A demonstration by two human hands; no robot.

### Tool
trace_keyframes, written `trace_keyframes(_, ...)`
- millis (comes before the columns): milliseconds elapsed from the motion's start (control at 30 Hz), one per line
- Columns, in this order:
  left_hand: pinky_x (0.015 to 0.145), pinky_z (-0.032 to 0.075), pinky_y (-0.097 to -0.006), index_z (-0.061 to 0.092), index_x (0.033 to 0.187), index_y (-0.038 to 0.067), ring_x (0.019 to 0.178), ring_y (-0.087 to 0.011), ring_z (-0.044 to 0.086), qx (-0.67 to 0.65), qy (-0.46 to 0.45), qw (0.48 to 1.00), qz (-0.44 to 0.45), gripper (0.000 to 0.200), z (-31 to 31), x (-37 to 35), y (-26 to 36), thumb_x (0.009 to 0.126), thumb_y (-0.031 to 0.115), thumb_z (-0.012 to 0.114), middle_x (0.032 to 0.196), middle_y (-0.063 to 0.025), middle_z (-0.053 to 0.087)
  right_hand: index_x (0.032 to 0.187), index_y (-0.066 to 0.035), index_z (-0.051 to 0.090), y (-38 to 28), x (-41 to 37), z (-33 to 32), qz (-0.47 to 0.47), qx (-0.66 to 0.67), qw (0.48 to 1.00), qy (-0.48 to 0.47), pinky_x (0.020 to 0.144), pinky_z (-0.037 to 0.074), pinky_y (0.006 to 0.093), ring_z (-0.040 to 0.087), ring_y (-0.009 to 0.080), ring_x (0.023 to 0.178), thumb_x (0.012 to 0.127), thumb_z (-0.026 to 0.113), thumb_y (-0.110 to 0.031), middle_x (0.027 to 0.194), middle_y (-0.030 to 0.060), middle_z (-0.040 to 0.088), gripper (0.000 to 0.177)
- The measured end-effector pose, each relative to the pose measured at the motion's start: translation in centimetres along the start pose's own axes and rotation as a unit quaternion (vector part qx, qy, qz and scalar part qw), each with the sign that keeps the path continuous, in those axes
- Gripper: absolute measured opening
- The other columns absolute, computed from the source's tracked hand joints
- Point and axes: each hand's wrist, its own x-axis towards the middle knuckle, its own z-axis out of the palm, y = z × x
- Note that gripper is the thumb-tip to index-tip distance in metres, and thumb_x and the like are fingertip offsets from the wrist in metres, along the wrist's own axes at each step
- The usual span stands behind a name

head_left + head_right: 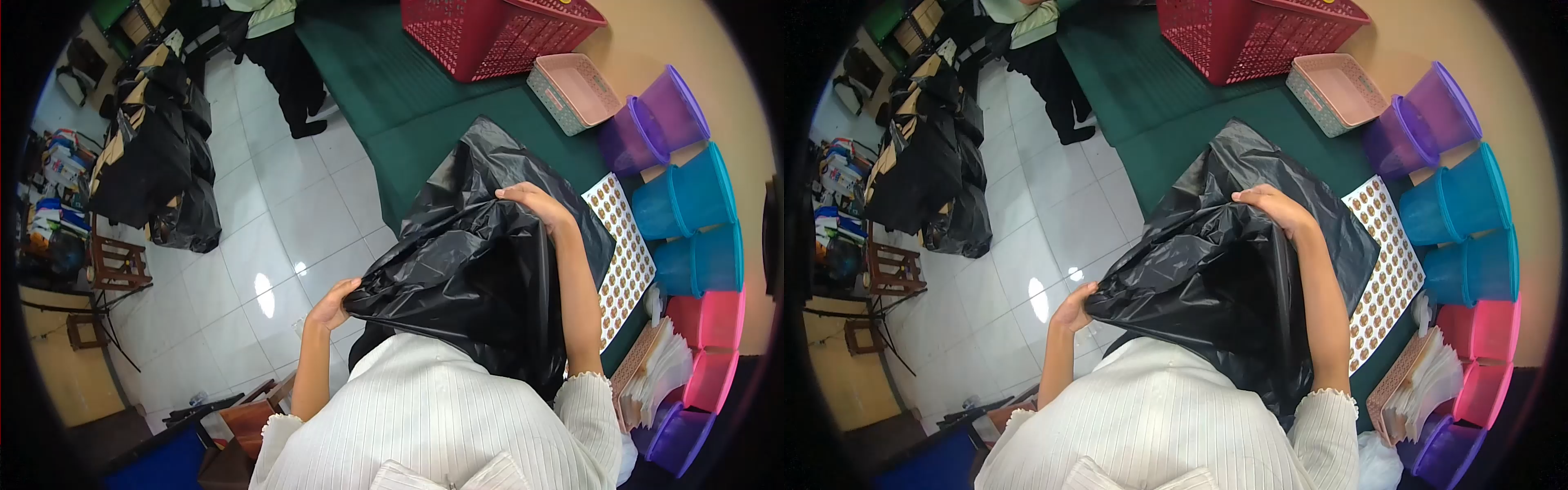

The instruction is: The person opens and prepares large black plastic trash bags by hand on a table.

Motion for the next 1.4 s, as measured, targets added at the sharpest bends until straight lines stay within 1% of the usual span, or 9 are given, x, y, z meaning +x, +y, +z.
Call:
trace_keyframes(300, 0.085, 0.038, -0.0420, 0.020, 0.121, 0.002, 0.109, -0.0334, 0.034, 0.421, 0.231, 0.792, 0.377, 0.099, 5.4, 0.4, -2.9, 0.052, 0.037, 0.081, 0.116, -0.0183, 0.030, 0.112, -0.011, 0.052, -2.7, -6.4, 2.7, -0.432, -0.300, 0.847, 0.072, 0.089, 0.033, 0.0393, 0.043, 0.0280, 0.104, 0.066, 0.067, -0.040, 0.111, 0.0115, 0.048, 0.056)
trace_keyframes(367, 0.089, 0.035, -0.0438, 0.027, 0.118, 0.001, 0.111, -0.0358, 0.032, 0.599, 0.203, 0.620, 0.464, 0.092, 6.0, 0.0, -3.5, 0.052, 0.034, 0.081, 0.118, -0.0201, 0.029, 0.108, -0.010, 0.053, -1.0, -6.3, 5.4, -0.429, -0.393, 0.803, 0.128, 0.089, 0.032, 0.0382, 0.045, 0.0247, 0.106, 0.063, 0.069, -0.036, 0.110, 0.0089, 0.050, 0.055)
trace_keyframes(533, 0.079, 0.041, -0.0292, 0.052, 0.099, -0.002, 0.089, -0.0199, 0.053, 0.522, 0.172, 0.782, 0.292, 0.023, 4.9, 4.1, -3.7, 0.079, 0.009, 0.052, 0.094, -0.0133, 0.055, 0.061, 0.000, 0.055, 1.3, -1.5, 5.4, -0.348, -0.201, 0.911, 0.091, 0.050, 0.042, 0.0398, 0.055, 0.0275, 0.049, 0.083, 0.051, -0.028, 0.050, 0.0186, 0.049, 0.036)
trace_keyframes(600, 0.075, 0.040, -0.0246, 0.052, 0.100, -0.005, 0.081, -0.0110, 0.051, 0.255, 0.060, 0.944, 0.203, 0.024, 5.9, 5.2, -2.7, 0.084, 0.010, 0.042, 0.090, -0.0066, 0.057, 0.064, 0.001, 0.056, 2.5, 1.4, 3.7, -0.238, -0.122, 0.964, -0.004, 0.055, 0.042, 0.0366, 0.056, 0.0249, 0.055, 0.086, 0.048, -0.031, 0.057, 0.0163, 0.055, 0.039)
trace_keyframes(700, 0.080, 0.037, -0.0242, 0.052, 0.099, -0.004, 0.084, -0.0144, 0.050, 0.331, 0.065, 0.931, 0.137, 0.027, 9.6, 5.2, 0.2, 0.085, 0.015, 0.040, 0.090, -0.0071, 0.056, 0.075, 0.000, 0.052, 4.2, 1.6, 2.6, -0.242, -0.092, 0.961, 0.102, 0.055, 0.040, 0.0310, 0.051, 0.0160, 0.059, 0.088, 0.045, -0.036, 0.061, 0.0072, 0.052, 0.038)
trace_keyframes(800, 0.093, 0.029, -0.0339, 0.024, 0.123, 0.000, 0.108, -0.0249, 0.036, 0.493, -0.014, 0.860, 0.128, 0.065, 8.5, 5.0, 2.7, 0.070, 0.019, 0.057, 0.118, -0.0163, 0.035, 0.099, 0.000, 0.049, 5.4, -5.1, -0.4, -0.292, -0.229, 0.901, 0.226, 0.079, 0.040, 0.0378, 0.052, 0.0273, 0.094, 0.087, 0.044, -0.038, 0.100, 0.0148, 0.055, 0.039)
trace_keyframes(933, 0.101, 0.016, -0.0371, 0.023, 0.126, 0.001, 0.119, -0.0289, 0.024, 0.653, -0.099, 0.625, 0.417, 0.089, 16.4, 2.6, 4.3, 0.058, 0.027, 0.072, 0.127, -0.0155, 0.025, 0.104, 0.001, 0.050, 8.0, -22.0, -2.7, -0.228, 0.040, 0.924, 0.304, 0.083, 0.040, 0.0294, 0.053, 0.0178, 0.093, 0.086, 0.049, -0.026, 0.097, 0.0107, 0.057, 0.032)
trace_keyframes(1233, 0.099, 0.020, -0.0475, 0.038, 0.122, 0.015, 0.120, -0.0281, 0.030, 0.623, -0.646, 0.140, 0.418, 0.077, 33.4, 4.0, -16.3, 0.053, 0.020, 0.075, 0.127, -0.0086, 0.034, 0.085, 0.002, 0.057, 16.1, -37.5, 18.2, 0.005, 0.454, 0.776, 0.437, 0.070, 0.043, 0.0271, 0.057, 0.0137, 0.073, 0.087, 0.047, -0.023, 0.073, 0.0074, 0.060, 0.027)
trace_keyframes(1400, 0.091, 0.037, -0.0339, 0.044, 0.112, 0.004, 0.106, -0.0321, 0.047, 0.549, -0.818, 0.144, 0.091, 0.058, 37.2, 5.8, -22.2, 0.055, -0.007, 0.049, 0.109, -0.0173, 0.050, 0.098, 0.000, 0.056, 18.7, -29.3, 28.4, 0.107, 0.386, 0.821, 0.407, 0.076, 0.044, 0.0307, 0.058, 0.0226, 0.084, 0.087, 0.046, -0.021, 0.088, 0.0133, 0.061, 0.025)
